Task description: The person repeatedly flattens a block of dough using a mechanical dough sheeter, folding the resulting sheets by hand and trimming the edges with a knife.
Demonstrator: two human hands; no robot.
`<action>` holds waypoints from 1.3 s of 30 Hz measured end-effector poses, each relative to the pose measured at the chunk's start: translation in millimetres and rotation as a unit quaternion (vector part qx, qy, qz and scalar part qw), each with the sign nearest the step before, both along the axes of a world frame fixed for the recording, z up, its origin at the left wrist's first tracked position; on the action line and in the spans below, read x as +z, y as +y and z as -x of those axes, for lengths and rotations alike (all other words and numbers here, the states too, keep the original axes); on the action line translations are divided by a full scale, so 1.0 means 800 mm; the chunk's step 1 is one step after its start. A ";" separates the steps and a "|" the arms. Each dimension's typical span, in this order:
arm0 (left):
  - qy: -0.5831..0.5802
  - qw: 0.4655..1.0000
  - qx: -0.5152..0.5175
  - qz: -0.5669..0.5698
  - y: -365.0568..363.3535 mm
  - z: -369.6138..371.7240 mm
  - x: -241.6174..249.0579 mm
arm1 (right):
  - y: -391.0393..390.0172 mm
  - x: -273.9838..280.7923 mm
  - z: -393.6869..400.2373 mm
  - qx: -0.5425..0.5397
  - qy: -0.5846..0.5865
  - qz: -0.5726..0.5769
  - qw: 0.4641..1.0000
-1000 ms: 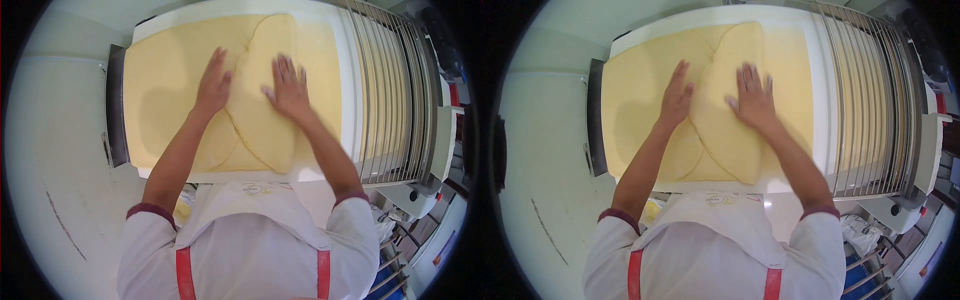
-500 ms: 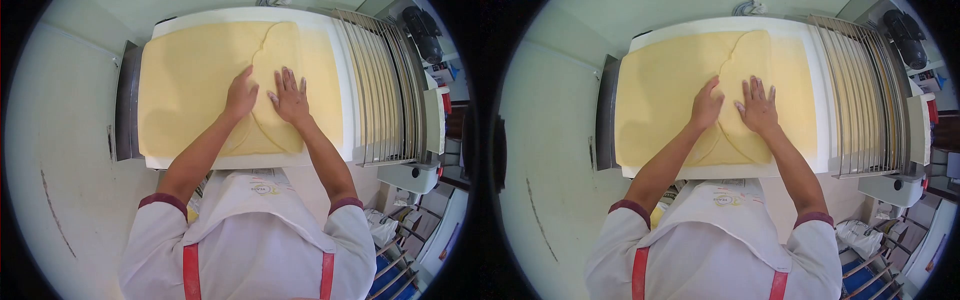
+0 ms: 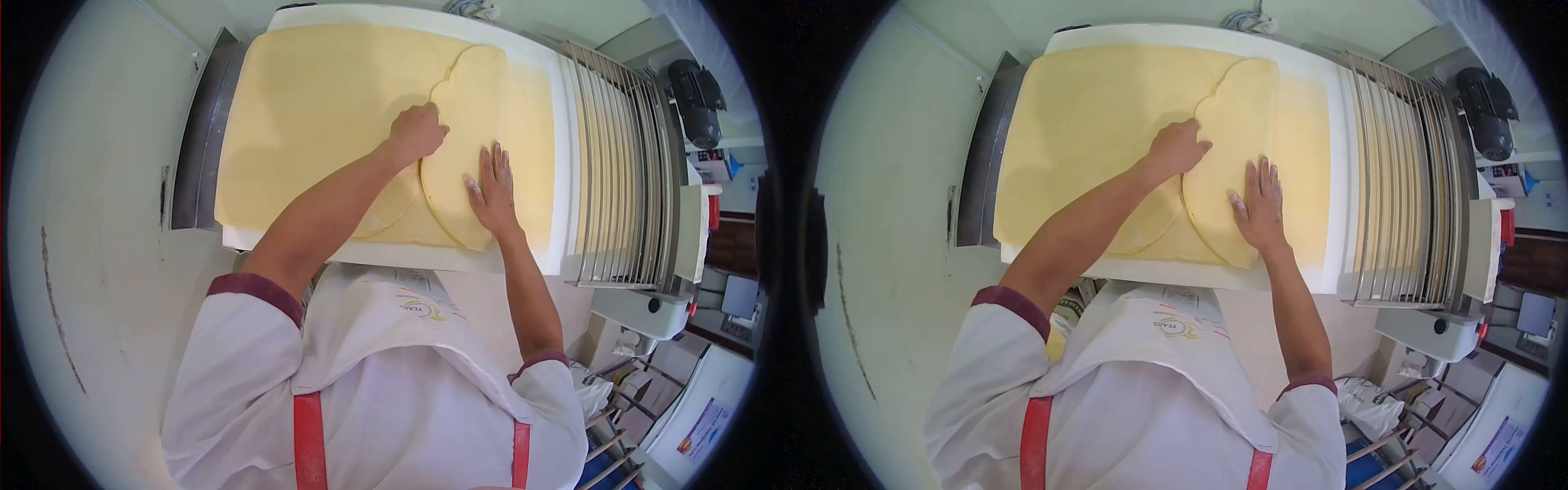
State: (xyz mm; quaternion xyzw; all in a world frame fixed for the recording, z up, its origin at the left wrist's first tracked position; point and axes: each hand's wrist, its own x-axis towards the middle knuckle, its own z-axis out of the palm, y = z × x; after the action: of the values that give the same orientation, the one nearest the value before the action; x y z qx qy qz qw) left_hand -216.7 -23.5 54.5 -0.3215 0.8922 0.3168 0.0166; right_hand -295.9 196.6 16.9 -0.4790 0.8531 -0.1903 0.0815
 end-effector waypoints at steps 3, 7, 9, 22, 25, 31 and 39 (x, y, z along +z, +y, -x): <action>0.061 0.998 -0.013 0.000 -0.023 -0.016 -0.014 | -0.008 -0.003 -0.011 0.000 0.044 0.006 0.999; -0.036 0.999 0.003 0.006 -0.027 -0.020 -0.002 | -0.012 0.005 -0.017 0.009 0.079 -0.032 0.996; -0.052 0.997 -0.013 0.054 -0.016 -0.020 0.009 | -0.012 0.006 -0.019 0.011 0.089 -0.036 0.995; 0.059 0.948 -0.199 0.242 0.051 -0.028 -0.047 | 0.134 0.012 -0.063 0.072 -0.099 0.056 0.991; 0.070 0.950 -0.202 0.227 0.050 -0.025 -0.053 | 0.136 0.014 -0.068 0.010 -0.112 0.132 0.985; 0.080 0.929 -0.281 0.227 0.094 -0.014 -0.049 | 0.158 -0.009 -0.104 -0.099 -0.110 0.246 0.958; 0.111 0.927 -0.311 0.176 0.214 -0.026 -0.059 | 0.363 -0.109 -0.091 -0.537 -0.058 0.314 0.781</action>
State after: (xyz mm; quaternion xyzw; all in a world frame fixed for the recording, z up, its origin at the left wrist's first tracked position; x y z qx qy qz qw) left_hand -195.7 147.5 7.6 0.0118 0.9849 0.1676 -0.0418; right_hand -222.9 486.9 -69.9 0.0698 0.8586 -0.4883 -0.1396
